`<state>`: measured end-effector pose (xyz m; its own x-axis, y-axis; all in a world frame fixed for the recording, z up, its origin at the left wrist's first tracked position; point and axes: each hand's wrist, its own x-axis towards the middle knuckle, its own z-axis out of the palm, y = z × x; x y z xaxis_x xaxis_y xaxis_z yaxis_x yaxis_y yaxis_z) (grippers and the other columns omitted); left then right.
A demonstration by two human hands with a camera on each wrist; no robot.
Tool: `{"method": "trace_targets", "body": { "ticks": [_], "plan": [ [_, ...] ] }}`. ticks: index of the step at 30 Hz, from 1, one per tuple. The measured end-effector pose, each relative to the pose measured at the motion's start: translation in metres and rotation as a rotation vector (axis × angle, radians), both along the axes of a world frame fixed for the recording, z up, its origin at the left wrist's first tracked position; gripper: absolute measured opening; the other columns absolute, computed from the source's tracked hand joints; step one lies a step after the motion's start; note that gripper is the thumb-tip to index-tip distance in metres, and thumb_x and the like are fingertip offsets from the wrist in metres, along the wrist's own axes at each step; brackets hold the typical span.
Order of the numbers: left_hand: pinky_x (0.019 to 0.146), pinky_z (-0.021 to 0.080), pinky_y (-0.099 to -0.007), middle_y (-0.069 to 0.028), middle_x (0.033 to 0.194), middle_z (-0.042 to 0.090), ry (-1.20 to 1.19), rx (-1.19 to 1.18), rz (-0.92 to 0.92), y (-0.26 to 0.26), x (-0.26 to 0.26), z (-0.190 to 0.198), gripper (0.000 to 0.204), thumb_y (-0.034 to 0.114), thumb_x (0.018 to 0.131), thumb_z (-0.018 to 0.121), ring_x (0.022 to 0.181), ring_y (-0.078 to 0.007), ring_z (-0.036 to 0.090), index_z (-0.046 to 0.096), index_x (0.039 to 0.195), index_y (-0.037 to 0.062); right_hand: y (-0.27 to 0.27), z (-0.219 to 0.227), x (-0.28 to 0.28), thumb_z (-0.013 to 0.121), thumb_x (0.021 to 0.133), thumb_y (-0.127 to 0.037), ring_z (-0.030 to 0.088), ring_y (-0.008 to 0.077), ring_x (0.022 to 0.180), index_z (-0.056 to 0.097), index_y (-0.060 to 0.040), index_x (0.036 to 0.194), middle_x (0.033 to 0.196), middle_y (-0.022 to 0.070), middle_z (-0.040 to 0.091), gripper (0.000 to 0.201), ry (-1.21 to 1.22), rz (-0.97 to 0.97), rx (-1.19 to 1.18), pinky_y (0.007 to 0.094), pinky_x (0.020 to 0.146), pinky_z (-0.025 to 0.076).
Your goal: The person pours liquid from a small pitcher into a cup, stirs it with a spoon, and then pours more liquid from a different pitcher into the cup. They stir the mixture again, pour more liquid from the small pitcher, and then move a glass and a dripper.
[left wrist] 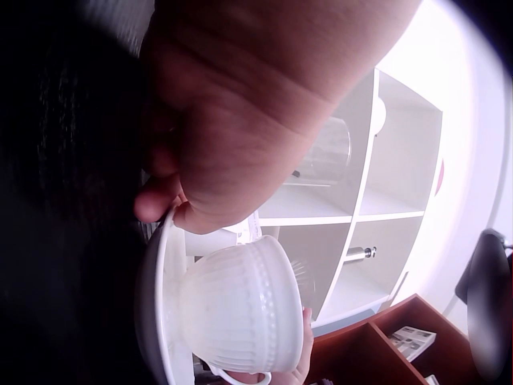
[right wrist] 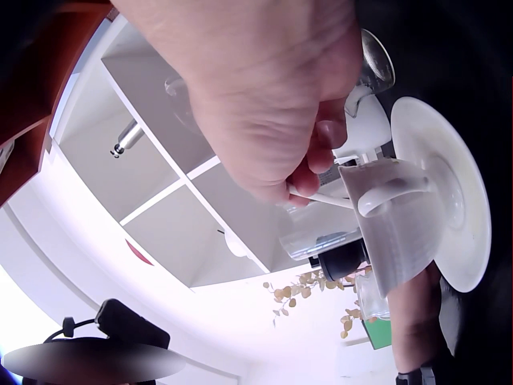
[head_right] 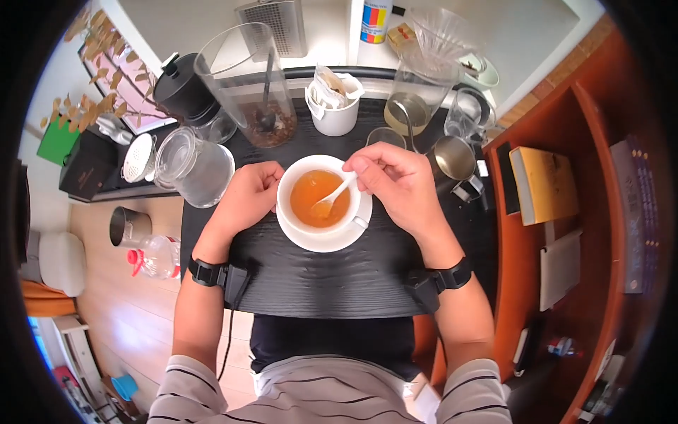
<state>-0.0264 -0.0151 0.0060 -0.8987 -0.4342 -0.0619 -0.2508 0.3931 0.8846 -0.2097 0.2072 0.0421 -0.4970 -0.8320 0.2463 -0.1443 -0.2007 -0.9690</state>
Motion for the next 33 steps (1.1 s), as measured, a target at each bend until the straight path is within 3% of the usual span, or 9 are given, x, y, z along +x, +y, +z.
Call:
{"method": "trace_targets", "body": {
  "ticks": [4,9,11,17,24,30,32,33],
  "plan": [
    [0.058,0.048,-0.031,-0.0079,0.067,0.068,0.036,0.011,-0.001,-0.002,0.0,-0.005,0.018,0.014,0.096,0.071,0.058,-0.0114,0.059,0.071,0.092,-0.0033,-0.003,-0.002,0.001,0.074,0.104,-0.012,0.065,0.0062,0.083,0.079,0.0012,0.113,0.1,0.0038,0.077,0.016,-0.008,0.003,-0.066,0.0235,0.076,0.054],
    [0.058,0.045,-0.0264,-0.0036,0.067,0.068,-0.033,-0.013,0.001,-0.001,0.0,-0.001,0.015,0.009,0.1,0.067,0.061,-0.0051,0.059,0.071,0.093,-0.0029,-0.002,-0.003,-0.001,0.075,0.102,-0.008,0.066,0.0052,0.086,0.079,0.0015,0.112,0.102,0.0033,0.076,0.014,-0.023,0.017,-0.055,0.0219,0.076,0.053],
    [0.058,0.045,-0.0257,-0.0027,0.067,0.068,-0.05,0.0,-0.007,0.001,-0.001,0.004,0.013,0.008,0.1,0.066,0.061,-0.0046,0.059,0.071,0.094,-0.0028,-0.001,0.0,-0.002,0.076,0.102,-0.009,0.067,0.0051,0.086,0.08,0.0007,0.11,0.1,0.0031,0.075,0.013,0.086,0.029,0.041,0.0215,0.075,0.053],
    [0.058,0.045,-0.023,0.0003,0.069,0.069,-0.045,0.056,-0.019,0.004,-0.001,0.008,0.009,0.003,0.1,0.064,0.064,-0.003,0.061,0.071,0.098,-0.0026,-0.002,-0.003,-0.002,0.074,0.104,-0.013,0.062,0.0048,0.085,0.08,0.0005,0.109,0.095,0.0013,0.068,0.016,0.005,-0.018,-0.042,0.0217,0.072,0.048],
    [0.059,0.045,-0.0223,0.0015,0.069,0.067,0.001,0.075,-0.041,0.0,0.0,-0.003,0.01,0.003,0.103,0.063,0.063,-0.0018,0.06,0.07,0.098,-0.0016,0.004,0.001,-0.004,0.074,0.105,-0.018,0.062,0.0056,0.084,0.079,0.0014,0.105,0.092,0.0016,0.07,0.02,0.037,-0.009,0.024,0.0221,0.074,0.049],
    [0.058,0.045,-0.0225,0.0021,0.069,0.067,-0.002,0.084,-0.038,0.001,0.0,0.0,0.011,0.005,0.104,0.064,0.062,-0.0021,0.059,0.07,0.097,-0.0014,-0.002,-0.003,0.002,0.076,0.103,-0.016,0.061,0.0055,0.079,0.081,0.0006,0.107,0.092,0.0025,0.071,0.017,-0.015,0.069,-0.093,0.0221,0.07,0.047],
    [0.059,0.045,-0.0226,0.0019,0.069,0.068,-0.013,0.074,-0.041,0.0,0.0,0.001,0.011,0.005,0.104,0.064,0.063,-0.0024,0.06,0.07,0.098,-0.0016,0.001,0.003,-0.001,0.077,0.102,-0.014,0.061,0.0054,0.079,0.08,0.0006,0.109,0.091,0.0029,0.071,0.017,0.22,-0.001,-0.063,0.0218,0.069,0.047],
    [0.059,0.046,-0.0226,0.0017,0.07,0.068,-0.03,0.065,-0.044,0.0,0.0,0.002,0.011,0.005,0.104,0.064,0.063,-0.0026,0.061,0.07,0.098,-0.0017,0.001,0.002,-0.003,0.077,0.102,-0.014,0.061,0.0054,0.079,0.08,0.0006,0.109,0.091,0.0029,0.071,0.017,0.221,-0.001,-0.064,0.0218,0.069,0.047]
  ]
}}
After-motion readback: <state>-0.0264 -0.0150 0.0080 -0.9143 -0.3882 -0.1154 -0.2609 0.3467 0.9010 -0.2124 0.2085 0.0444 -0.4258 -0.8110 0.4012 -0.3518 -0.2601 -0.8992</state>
